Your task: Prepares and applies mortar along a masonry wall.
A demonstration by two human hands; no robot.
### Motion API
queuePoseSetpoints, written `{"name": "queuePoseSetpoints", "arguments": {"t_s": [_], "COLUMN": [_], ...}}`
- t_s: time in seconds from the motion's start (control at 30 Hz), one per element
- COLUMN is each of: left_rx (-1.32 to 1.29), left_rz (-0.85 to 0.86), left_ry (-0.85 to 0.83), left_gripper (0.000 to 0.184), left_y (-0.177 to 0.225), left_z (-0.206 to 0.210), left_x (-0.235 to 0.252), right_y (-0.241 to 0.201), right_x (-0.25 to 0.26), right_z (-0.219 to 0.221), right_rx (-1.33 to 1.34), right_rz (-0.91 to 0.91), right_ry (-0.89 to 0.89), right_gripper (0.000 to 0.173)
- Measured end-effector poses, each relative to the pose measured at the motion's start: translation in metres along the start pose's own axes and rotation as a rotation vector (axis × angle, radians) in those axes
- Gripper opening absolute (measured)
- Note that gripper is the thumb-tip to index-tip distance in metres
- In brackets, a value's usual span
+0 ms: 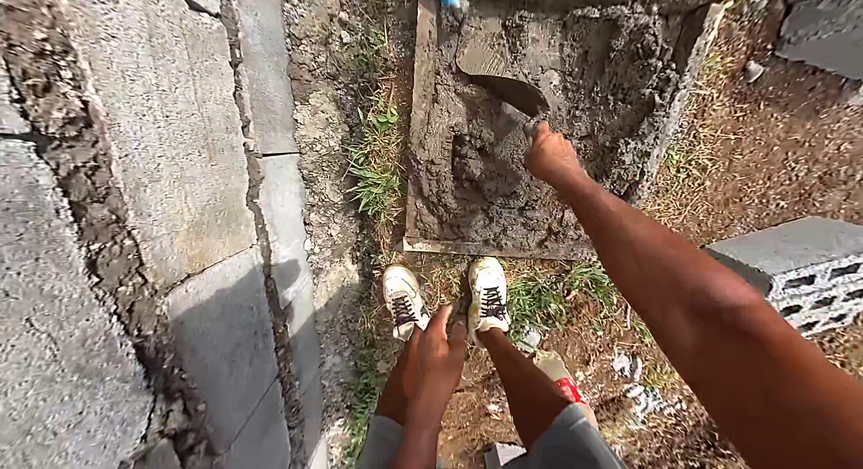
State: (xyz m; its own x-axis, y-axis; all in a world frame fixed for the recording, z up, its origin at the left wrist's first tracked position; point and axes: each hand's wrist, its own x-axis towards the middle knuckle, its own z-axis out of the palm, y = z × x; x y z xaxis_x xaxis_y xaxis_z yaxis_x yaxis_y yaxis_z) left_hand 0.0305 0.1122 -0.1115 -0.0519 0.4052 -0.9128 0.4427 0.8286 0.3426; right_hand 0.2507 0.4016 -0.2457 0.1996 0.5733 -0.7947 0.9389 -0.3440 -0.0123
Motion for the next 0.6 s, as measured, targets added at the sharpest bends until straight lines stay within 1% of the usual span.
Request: {"name": "queuePoseSetpoints", "arguments": {"t_s": [0.07, 0.13, 0.23, 0.3, 0.4, 0.5, 0.53, 0.6], "left_rx": [-0.006, 0.005, 0.011, 0.021, 0.026, 0.068, 0.061, 0.051], "left_rz": [-0.021, -0.043, -0.065, -0.044, 0.0, -0.009, -0.009, -0.01], "left_ry": [0.002, -0.02, -0.03, -0.02, -0.007, -0.037, -0.048, -0.049], "left_gripper": [0.042, 0.042, 0.042, 0.042, 0.042, 0.043, 0.043, 0.044], "left_y": [-0.003, -0.005, -0.002, 0.002, 0.012, 0.021, 0.022, 0.02], "left_z": [-0.001, -0.003, -0.004, -0.001, -0.002, -0.003, -0.002, 0.002], "left_x": [-0.001, -0.002, -0.002, -0.002, 0.001, 0.001, 0.001, 0.0], "right_y": [-0.008, -0.011, -0.002, 0.019, 0.064, 0.103, 0.112, 0.117], "right_x": [0.02, 0.032, 0.026, 0.007, -0.03, -0.076, -0.092, -0.122], "right_z": [-0.003, -0.001, 0.016, 0.027, 0.031, 0.016, 0.012, 0.012], "right_rx": [-0.018, -0.015, -0.088, -0.169, -0.297, -0.443, -0.445, -0.33], "right_rz": [-0.011, -0.028, -0.109, -0.153, -0.206, -0.184, -0.171, -0.126], "right_ry": [0.05, 0.064, 0.015, -0.065, -0.155, -0.161, -0.148, -0.121], "right_gripper": [0.058, 0.058, 0.056, 0.055, 0.046, 0.039, 0.04, 0.039]}}
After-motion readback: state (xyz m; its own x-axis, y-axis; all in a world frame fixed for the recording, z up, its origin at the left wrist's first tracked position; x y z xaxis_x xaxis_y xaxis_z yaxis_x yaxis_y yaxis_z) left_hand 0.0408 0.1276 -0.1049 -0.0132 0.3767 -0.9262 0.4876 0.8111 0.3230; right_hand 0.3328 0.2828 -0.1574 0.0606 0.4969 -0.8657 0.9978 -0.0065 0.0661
